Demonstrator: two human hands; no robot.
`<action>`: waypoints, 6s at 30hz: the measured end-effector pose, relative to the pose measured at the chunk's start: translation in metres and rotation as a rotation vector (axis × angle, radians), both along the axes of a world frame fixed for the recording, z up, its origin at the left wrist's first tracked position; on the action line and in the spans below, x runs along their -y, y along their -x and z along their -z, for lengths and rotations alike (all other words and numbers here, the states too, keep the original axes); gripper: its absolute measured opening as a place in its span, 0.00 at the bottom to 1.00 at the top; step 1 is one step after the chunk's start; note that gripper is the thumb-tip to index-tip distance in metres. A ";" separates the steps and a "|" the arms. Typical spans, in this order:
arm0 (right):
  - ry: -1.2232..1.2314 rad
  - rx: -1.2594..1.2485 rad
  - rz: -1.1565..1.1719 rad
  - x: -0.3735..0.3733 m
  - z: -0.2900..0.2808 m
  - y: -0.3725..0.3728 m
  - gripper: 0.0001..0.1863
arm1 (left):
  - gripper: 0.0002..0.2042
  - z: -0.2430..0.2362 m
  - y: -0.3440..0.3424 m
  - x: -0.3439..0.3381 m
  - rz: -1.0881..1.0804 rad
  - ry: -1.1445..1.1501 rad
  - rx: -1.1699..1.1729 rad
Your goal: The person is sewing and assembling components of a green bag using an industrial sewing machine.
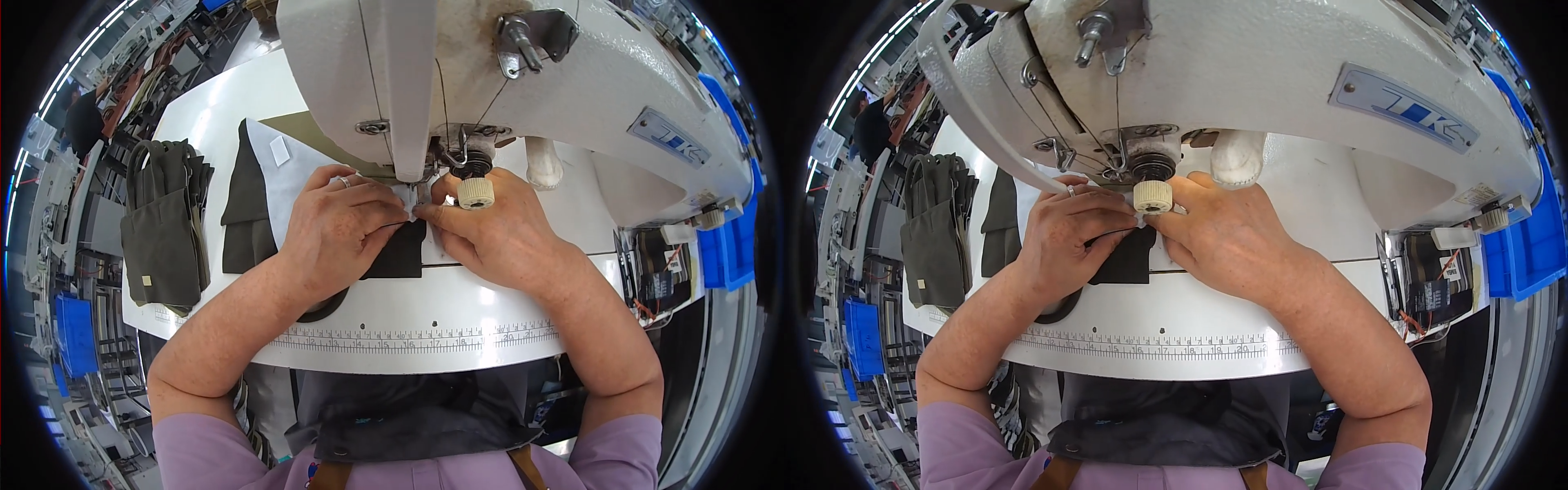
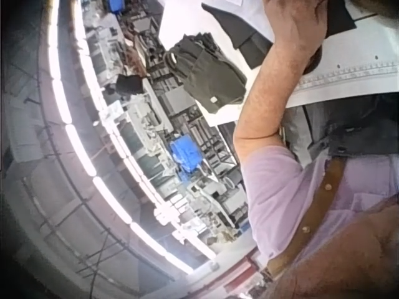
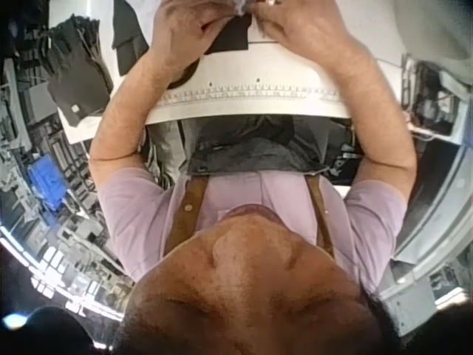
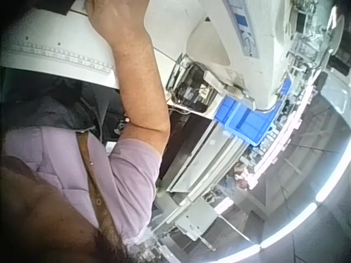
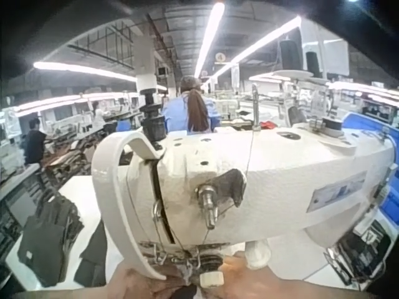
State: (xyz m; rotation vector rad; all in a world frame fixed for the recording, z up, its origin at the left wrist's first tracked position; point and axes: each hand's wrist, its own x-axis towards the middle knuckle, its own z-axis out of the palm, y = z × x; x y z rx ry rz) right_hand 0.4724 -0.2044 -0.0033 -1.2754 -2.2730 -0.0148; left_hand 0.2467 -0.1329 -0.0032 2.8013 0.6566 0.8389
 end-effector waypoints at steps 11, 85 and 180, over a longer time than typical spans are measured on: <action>0.010 0.031 0.037 -0.001 0.003 -0.003 0.13 | 0.07 0.001 -0.001 -0.010 0.057 -0.051 -0.025; 0.280 -0.411 0.118 -0.013 0.004 -0.014 0.24 | 0.04 -0.070 0.033 0.048 -0.120 0.083 -0.666; 0.315 -0.570 -0.227 0.091 -0.031 0.112 0.07 | 0.08 -0.071 0.117 0.107 0.018 0.462 -0.065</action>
